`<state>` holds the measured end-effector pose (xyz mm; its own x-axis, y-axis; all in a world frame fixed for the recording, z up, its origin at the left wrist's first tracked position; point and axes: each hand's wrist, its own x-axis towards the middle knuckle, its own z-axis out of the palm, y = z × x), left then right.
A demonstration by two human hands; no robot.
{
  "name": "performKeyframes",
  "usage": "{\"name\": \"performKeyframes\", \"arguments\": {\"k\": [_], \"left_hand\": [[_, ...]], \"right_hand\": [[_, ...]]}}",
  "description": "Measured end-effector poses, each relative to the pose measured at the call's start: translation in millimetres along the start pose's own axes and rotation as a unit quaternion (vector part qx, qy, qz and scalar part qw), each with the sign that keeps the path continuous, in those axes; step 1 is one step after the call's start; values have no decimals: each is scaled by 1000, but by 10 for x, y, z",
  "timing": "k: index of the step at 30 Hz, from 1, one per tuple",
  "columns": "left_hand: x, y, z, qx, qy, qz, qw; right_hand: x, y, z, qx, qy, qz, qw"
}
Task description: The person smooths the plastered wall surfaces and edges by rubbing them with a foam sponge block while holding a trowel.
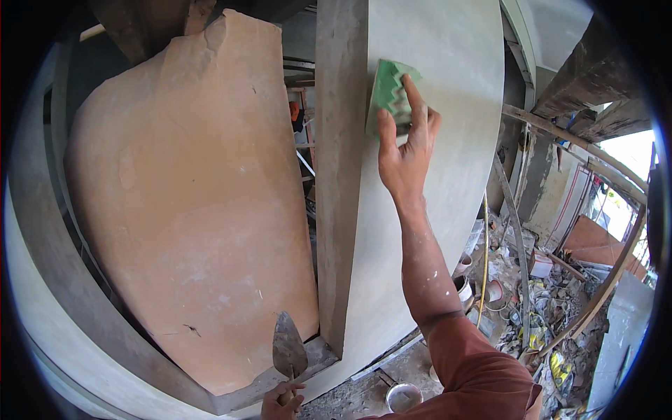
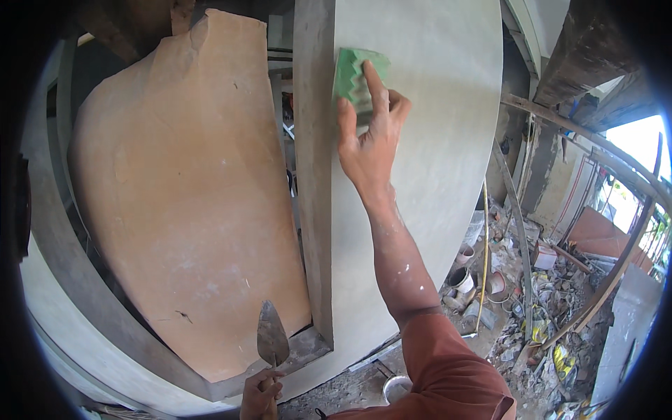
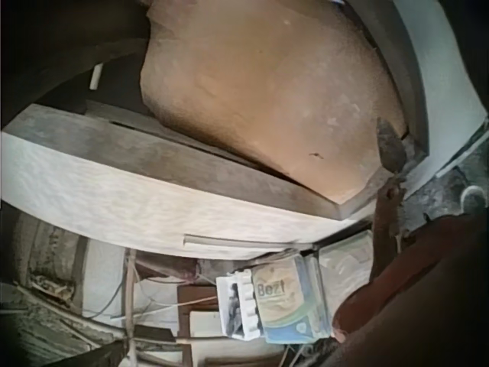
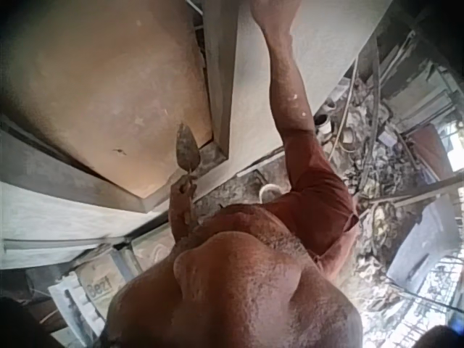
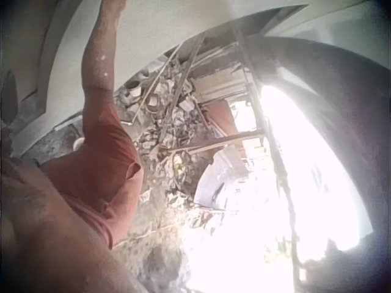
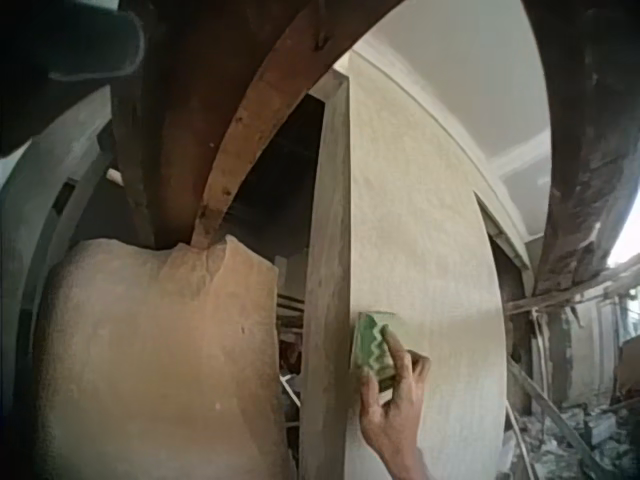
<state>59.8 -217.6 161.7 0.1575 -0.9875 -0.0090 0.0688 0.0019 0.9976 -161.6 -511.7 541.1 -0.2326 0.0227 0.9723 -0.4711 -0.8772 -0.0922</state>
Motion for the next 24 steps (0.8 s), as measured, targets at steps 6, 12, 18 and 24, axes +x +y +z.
{"name": "performKeyframes", "arguments": {"k": [6,12,18,24], "left_hand": [[-37,-73,-69,102,72,-40,991],[27,241,-53,75,89,-89,989],[61,333,-119,4,53,-4,999],[-5,172,-6,-5,49,-2,999]], "right_hand": [[-121,85,150,-55,-3,-14,998],[-460,220,-44,-85,5,1,996],[-1140,561,-368,-93,3,102,990],[-271,144,3,49,52,17,997]]}}
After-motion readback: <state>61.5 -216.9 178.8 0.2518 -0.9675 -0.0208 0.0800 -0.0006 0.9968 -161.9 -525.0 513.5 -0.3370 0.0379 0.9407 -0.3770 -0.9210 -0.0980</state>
